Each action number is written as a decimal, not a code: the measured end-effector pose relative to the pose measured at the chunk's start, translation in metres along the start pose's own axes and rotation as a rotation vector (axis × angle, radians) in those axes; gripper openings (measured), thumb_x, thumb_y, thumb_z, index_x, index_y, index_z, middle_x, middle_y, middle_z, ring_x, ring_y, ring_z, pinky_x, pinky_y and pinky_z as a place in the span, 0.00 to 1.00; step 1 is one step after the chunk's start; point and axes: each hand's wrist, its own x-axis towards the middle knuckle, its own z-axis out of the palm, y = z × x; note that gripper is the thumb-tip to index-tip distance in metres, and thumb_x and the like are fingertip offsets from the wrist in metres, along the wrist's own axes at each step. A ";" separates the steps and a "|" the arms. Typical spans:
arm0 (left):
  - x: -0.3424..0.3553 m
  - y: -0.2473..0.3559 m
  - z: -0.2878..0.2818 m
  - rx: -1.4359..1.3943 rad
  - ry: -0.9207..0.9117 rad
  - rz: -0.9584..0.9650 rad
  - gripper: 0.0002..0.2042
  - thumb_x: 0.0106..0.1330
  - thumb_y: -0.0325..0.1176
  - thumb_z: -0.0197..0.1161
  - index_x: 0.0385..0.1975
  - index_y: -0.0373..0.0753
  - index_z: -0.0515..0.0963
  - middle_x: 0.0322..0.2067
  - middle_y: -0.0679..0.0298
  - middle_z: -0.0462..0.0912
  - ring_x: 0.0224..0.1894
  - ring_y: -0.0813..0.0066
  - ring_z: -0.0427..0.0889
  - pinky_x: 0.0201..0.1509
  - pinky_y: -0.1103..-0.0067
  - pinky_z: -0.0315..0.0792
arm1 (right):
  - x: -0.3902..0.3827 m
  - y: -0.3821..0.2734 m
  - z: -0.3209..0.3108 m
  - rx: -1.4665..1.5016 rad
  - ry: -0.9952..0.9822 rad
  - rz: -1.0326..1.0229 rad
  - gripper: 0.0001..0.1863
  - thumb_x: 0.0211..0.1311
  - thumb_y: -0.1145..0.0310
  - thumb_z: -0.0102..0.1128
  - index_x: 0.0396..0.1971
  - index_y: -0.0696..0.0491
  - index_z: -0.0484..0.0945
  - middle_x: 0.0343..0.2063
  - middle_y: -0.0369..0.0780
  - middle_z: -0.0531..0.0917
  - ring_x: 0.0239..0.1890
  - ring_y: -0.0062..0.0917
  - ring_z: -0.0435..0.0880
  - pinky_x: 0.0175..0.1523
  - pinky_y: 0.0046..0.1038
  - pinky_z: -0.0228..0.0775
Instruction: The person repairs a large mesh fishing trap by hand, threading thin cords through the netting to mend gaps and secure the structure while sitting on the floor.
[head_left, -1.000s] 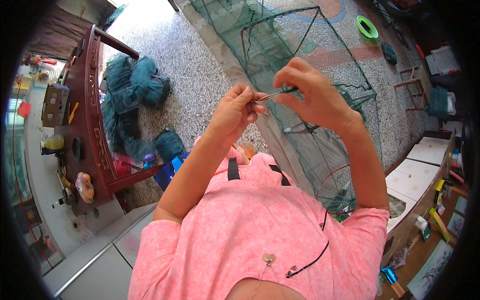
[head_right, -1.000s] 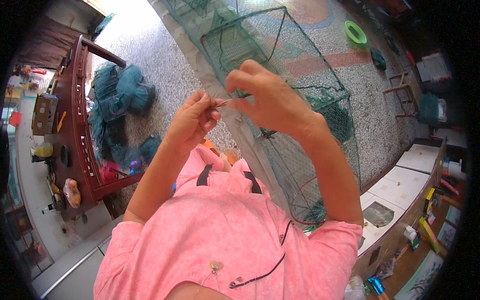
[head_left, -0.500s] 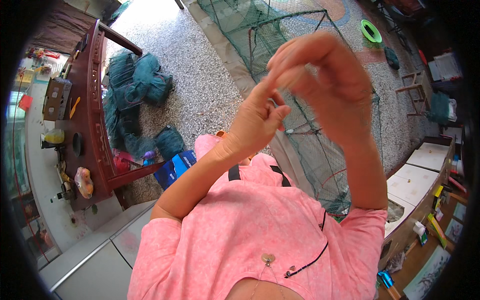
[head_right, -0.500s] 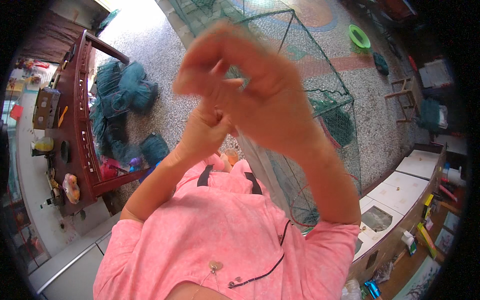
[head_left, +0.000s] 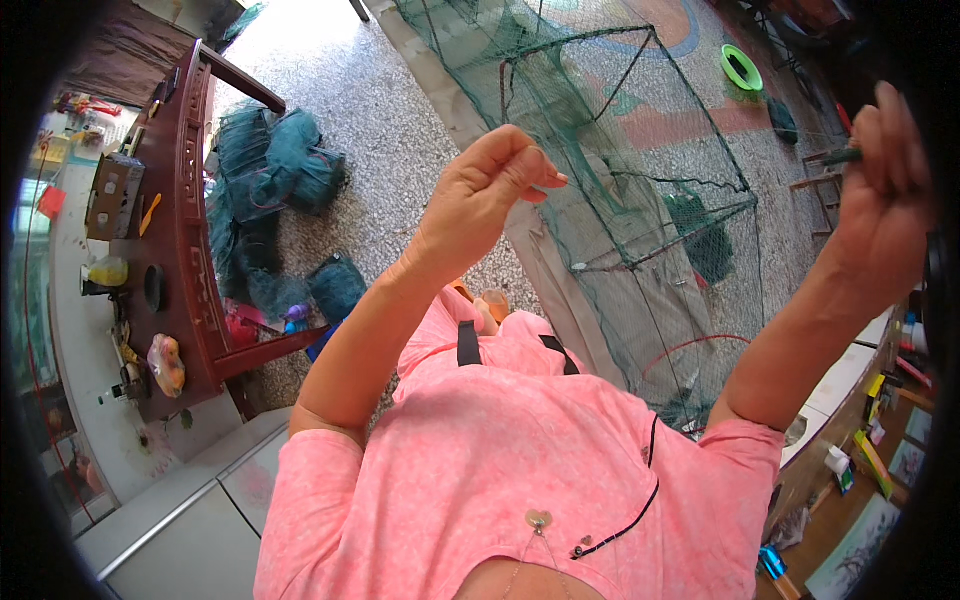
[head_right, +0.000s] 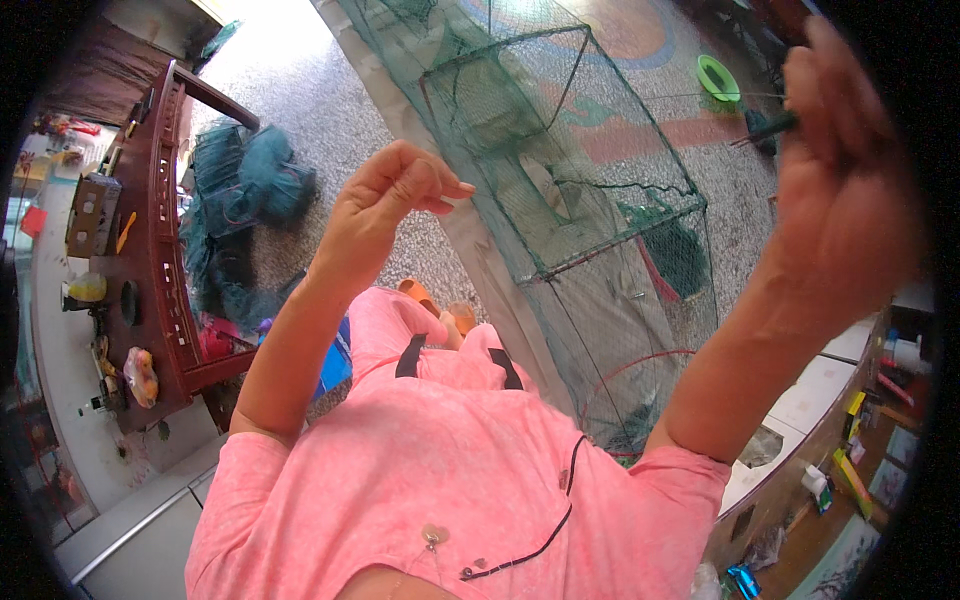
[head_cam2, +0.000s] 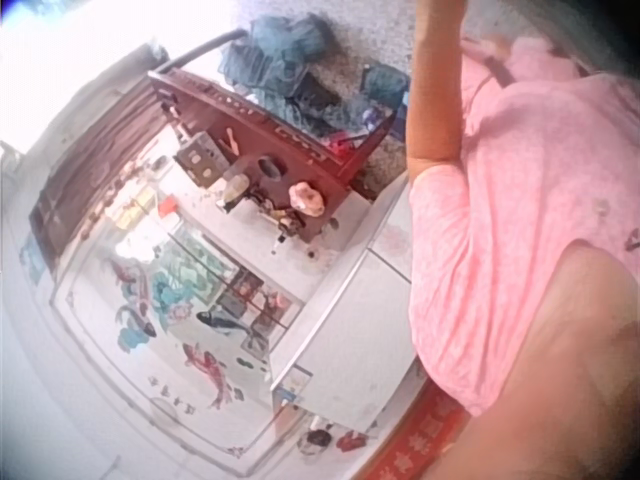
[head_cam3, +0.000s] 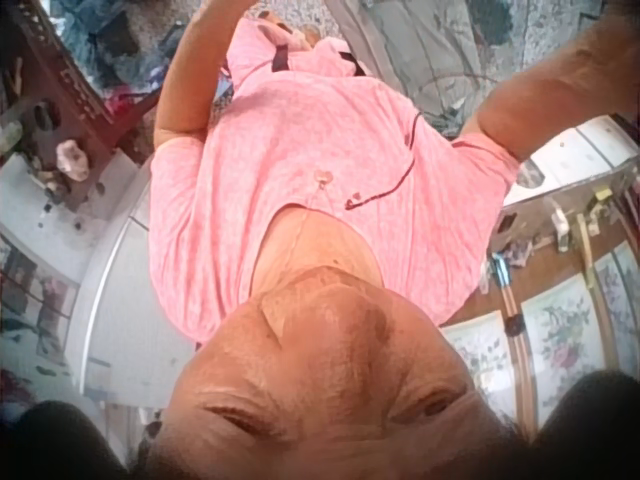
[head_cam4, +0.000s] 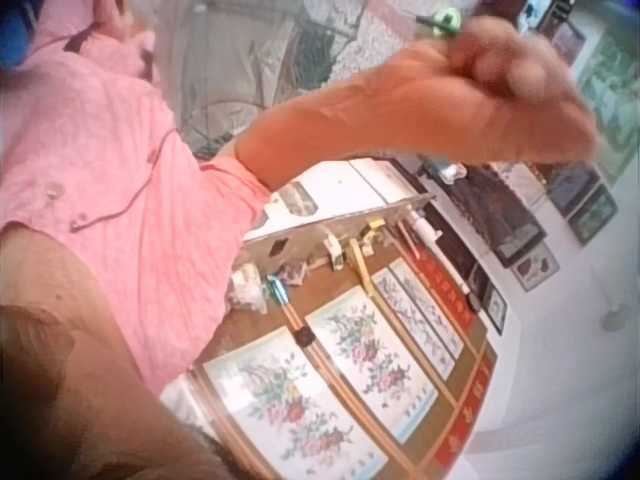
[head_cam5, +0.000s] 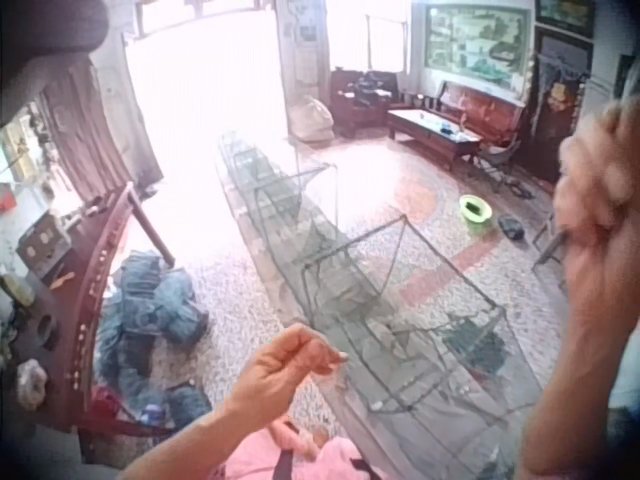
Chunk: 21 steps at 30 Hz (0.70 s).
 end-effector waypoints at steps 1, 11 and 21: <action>0.001 0.000 0.001 -0.076 0.035 -0.048 0.09 0.70 0.34 0.47 0.32 0.37 0.71 0.33 0.63 0.78 0.41 0.75 0.78 0.43 0.79 0.72 | -0.013 0.004 -0.004 -0.175 0.121 -0.012 0.06 0.62 0.72 0.52 0.28 0.58 0.72 0.23 0.36 0.71 0.25 0.16 0.68 0.31 0.18 0.62; 0.001 -0.023 -0.002 -0.461 0.184 -0.137 0.07 0.71 0.36 0.46 0.33 0.41 0.67 0.33 0.59 0.80 0.42 0.65 0.81 0.40 0.81 0.74 | -0.053 0.084 0.045 -0.940 -0.603 0.099 0.04 0.51 0.73 0.61 0.27 0.55 0.76 0.26 0.35 0.77 0.33 0.27 0.75 0.38 0.26 0.67; -0.004 -0.044 -0.001 -0.645 0.199 -0.186 0.06 0.70 0.33 0.48 0.31 0.41 0.67 0.34 0.61 0.78 0.31 0.74 0.80 0.26 0.86 0.68 | -0.073 0.118 0.042 -0.975 -0.569 0.235 0.03 0.49 0.73 0.62 0.25 0.53 0.77 0.24 0.35 0.75 0.34 0.30 0.74 0.39 0.29 0.66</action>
